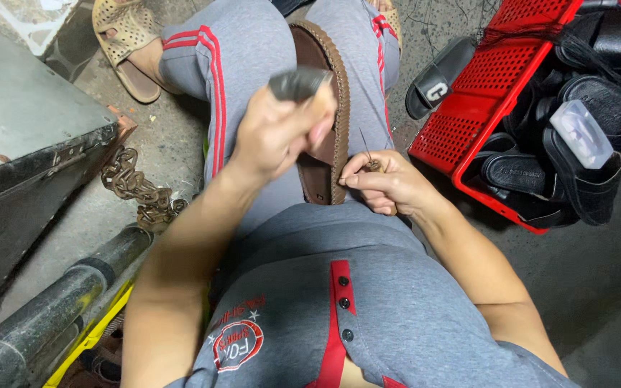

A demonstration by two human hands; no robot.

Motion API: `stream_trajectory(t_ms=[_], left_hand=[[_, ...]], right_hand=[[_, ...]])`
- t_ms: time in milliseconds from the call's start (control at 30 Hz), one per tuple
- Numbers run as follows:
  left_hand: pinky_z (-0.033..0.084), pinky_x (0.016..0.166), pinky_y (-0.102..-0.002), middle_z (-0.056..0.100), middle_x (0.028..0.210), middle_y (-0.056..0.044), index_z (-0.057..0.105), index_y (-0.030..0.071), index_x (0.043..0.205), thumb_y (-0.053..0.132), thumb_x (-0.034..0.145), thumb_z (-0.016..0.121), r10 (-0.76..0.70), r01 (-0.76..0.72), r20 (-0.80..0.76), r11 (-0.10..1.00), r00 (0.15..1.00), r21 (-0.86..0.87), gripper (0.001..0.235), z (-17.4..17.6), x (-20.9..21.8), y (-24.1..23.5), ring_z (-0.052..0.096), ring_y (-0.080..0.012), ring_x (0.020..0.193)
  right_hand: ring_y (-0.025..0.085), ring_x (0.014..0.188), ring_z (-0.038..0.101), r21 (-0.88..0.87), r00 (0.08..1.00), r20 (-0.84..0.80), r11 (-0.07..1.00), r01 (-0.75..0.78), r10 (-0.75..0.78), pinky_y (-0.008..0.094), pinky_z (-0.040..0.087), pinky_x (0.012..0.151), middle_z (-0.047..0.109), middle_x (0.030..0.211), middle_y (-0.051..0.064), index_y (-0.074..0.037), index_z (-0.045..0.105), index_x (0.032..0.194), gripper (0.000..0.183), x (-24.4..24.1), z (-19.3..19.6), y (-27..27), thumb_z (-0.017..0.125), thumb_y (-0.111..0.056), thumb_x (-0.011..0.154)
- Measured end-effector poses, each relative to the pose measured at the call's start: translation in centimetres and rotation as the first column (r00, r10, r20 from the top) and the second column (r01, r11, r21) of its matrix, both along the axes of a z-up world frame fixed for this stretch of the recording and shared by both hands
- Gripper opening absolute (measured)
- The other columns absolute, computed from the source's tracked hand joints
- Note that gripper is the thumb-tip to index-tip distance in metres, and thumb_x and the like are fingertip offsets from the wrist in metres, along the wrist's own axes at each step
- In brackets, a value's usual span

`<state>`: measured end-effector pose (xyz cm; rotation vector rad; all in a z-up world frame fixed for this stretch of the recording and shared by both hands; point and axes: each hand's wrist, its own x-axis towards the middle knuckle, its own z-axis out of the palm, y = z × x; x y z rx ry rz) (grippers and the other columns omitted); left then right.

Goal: The person sits on the floor and sews a brown leather sandal using a needle and thread. They repeatedly push the needle through the sandal strap and pull the thread to secure the stitching.

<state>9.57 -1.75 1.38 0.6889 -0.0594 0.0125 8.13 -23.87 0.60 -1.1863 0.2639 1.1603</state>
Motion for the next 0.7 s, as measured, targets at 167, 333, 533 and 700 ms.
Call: stream_trajectory(t_ms=[167, 333, 533, 700], left_hand=[[0.031, 0.034, -0.019, 0.045, 0.054, -0.009, 0.056, -0.003, 0.096, 0.013, 0.096, 0.057, -0.035, 0.03, -0.082, 0.997, 0.996, -0.065, 0.016, -2.0, 4.0, -0.1, 0.035, -0.0076, 0.039], [0.014, 0.036, -0.018, 0.045, 0.066, -0.008, 0.059, 0.007, 0.1, 0.016, 0.093, 0.066, -0.064, 0.029, -0.199, 0.984, 0.978, -0.176, 0.013, -1.1, 3.3, 1.8, 0.022, -0.0045, 0.045], [0.03, 0.034, -0.016, 0.057, 0.087, -0.016, 0.056, 0.002, 0.089, 0.019, 0.097, 0.058, -0.167, 0.164, -0.07, 0.986, 0.984, -0.043, 0.019, 1.1, -2.8, 4.9, 0.04, -0.0087, 0.041], [0.056, 0.053, -0.019, 0.054, 0.129, -0.005, 0.059, 0.003, 0.114, 0.007, 0.086, 0.064, -0.428, 0.521, -0.299, 0.721, 0.853, 0.456, 0.028, 1.6, -6.7, 1.0, 0.062, -0.0101, 0.061]], right_hand=[[0.006, 0.023, 0.033, -0.017, 0.999, 0.05, 1.0, 0.021, -0.021, 0.021, 0.032, 0.019, 0.032, 0.038, 0.002, 0.007, 0.062, 0.088, 0.006, 0.1, 0.0, 0.5, 0.06, 0.009, 0.083], [0.007, 0.03, 0.032, -0.173, 0.965, 0.197, 0.975, -0.14, 0.174, 0.021, 0.024, 0.025, 0.04, 0.041, 0.003, -0.002, 0.064, 0.08, 0.008, 0.7, 2.1, 1.8, 0.067, -0.007, 0.085], [0.007, 0.031, 0.036, -0.282, 0.925, 0.282, 0.944, -0.174, 0.255, 0.02, 0.029, 0.027, 0.044, 0.043, 0.001, -0.007, 0.064, 0.078, 0.01, 0.8, 3.7, 1.4, 0.068, -0.012, 0.086], [0.008, 0.033, 0.044, -0.224, 0.87, 0.437, 0.964, -0.141, 0.229, 0.018, 0.034, 0.03, 0.051, 0.047, 0.004, -0.002, 0.065, 0.082, 0.007, 0.5, 6.1, 0.9, 0.069, -0.008, 0.084]])
